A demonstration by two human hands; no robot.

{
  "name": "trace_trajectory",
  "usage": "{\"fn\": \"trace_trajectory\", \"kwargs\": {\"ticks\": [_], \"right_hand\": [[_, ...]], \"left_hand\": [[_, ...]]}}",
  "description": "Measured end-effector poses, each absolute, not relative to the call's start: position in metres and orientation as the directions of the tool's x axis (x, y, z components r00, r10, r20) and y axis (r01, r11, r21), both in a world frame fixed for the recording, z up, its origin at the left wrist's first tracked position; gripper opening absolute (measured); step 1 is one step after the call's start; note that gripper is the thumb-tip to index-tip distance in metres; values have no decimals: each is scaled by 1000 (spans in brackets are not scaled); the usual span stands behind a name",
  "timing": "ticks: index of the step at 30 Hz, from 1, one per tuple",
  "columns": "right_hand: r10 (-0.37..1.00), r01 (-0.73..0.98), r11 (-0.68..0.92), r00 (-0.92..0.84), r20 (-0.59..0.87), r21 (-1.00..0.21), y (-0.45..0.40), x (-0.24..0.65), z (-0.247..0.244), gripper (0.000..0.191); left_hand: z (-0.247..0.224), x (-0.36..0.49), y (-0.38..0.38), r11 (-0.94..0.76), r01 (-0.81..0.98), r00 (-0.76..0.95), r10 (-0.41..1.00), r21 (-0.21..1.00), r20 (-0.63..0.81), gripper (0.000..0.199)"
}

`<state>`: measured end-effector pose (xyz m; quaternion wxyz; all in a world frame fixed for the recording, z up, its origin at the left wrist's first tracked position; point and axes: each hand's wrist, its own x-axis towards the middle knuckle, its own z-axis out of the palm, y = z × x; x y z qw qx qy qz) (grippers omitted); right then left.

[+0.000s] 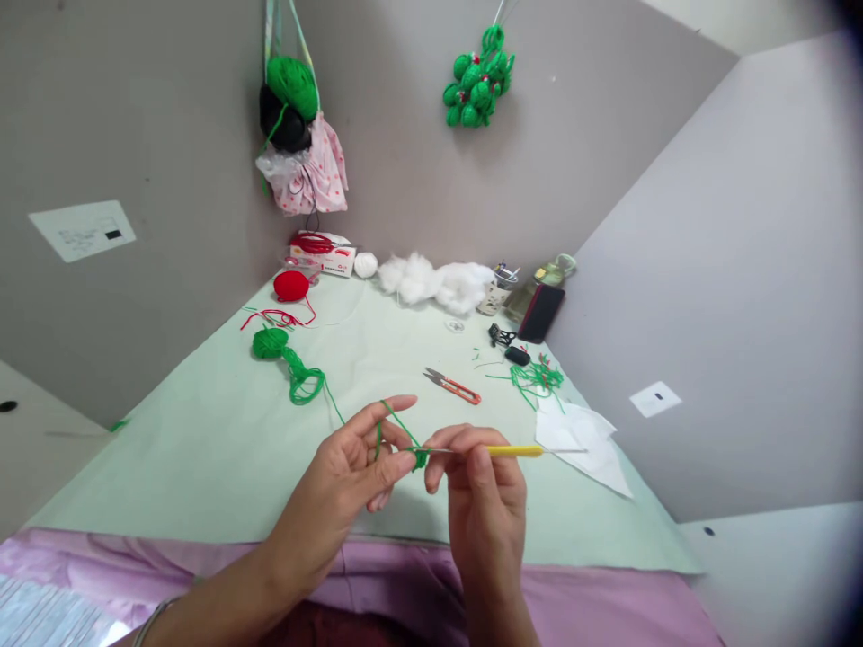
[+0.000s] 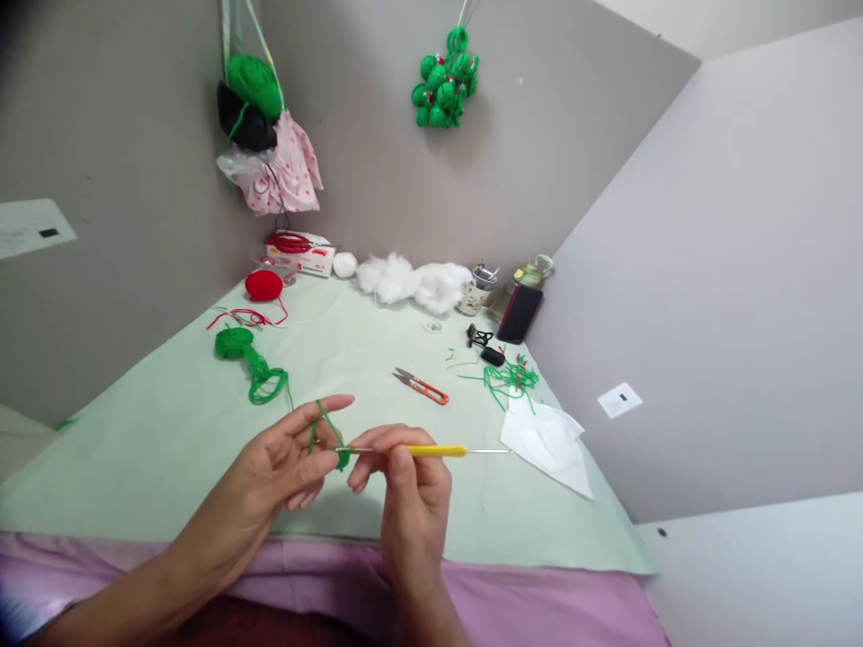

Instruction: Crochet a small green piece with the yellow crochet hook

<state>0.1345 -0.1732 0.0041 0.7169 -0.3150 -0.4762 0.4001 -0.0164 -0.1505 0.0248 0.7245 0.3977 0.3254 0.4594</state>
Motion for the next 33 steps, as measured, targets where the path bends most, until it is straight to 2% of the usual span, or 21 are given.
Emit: {"fn": "trace_trajectory", "kwargs": {"ticks": [4, 7, 9, 11, 13, 14, 15, 17, 19, 21, 22, 24, 26, 29, 31, 32, 33], "right_hand": [[827, -58, 549, 185, 531, -834, -181, 141, 7, 25], [741, 216, 631, 118, 661, -745, -187, 145, 6, 25], [670, 407, 672, 20, 742, -618, -188, 145, 3, 25], [578, 589, 689, -94, 810, -423, -188, 144, -2, 26], [485, 704, 664, -152, 861, -250, -187, 141, -7, 32], [459, 723, 653, -139, 878, -227, -187, 140, -8, 34], [459, 713, 651, -95, 884, -261, -186, 139, -8, 34], [527, 587, 666, 65, 847, -460, -184, 138, -6, 29], [643, 349, 654, 210, 736, -671, -181, 138, 0, 25], [725, 149, 625, 253, 640, -767, -178, 138, 6, 24], [747, 109, 612, 246, 618, -783, -177, 138, 8, 23], [756, 151, 599, 217, 618, -786, -177, 136, 9, 21], [725, 285, 607, 183, 664, -741, -179, 134, 5, 21], [605, 547, 639, 78, 792, -541, -183, 133, -5, 31], [526, 656, 638, 11, 850, -403, -185, 134, -9, 37], [519, 664, 636, 10, 855, -394, -184, 135, -10, 37], [534, 627, 634, 70, 843, -453, -184, 137, -10, 33]], "left_hand": [[23, -21, -154, 171, -314, 314, 947, 934, -68, 45], [19, -22, -156, 79, -211, 252, 968, 974, -24, 45], [17, -20, -158, 30, -165, 209, 978, 986, 5, 44], [16, -18, -158, 15, -182, 184, 983, 983, 19, 45], [18, -17, -157, 87, -276, 231, 973, 957, -22, 51], [20, -16, -156, 161, -333, 285, 957, 929, -63, 55], [23, -16, -154, 246, -383, 350, 931, 891, -107, 60], [27, -17, -152, 377, -439, 437, 883, 816, -173, 61], [30, -18, -151, 396, -474, 433, 883, 786, -184, 55], [30, -18, -151, 360, -484, 403, 901, 798, -162, 51], [29, -18, -151, 340, -479, 395, 907, 810, -147, 50], [26, -16, -153, 303, -457, 384, 915, 837, -122, 48], [22, -15, -154, 266, -439, 358, 928, 858, -104, 45], [19, -13, -153, 270, -448, 345, 932, 853, -114, 48], [19, -13, -151, 349, -482, 403, 903, 804, -150, 49], [19, -13, -150, 400, -497, 439, 881, 770, -174, 48], [20, -13, -148, 443, -511, 468, 862, 736, -194, 45]]}}
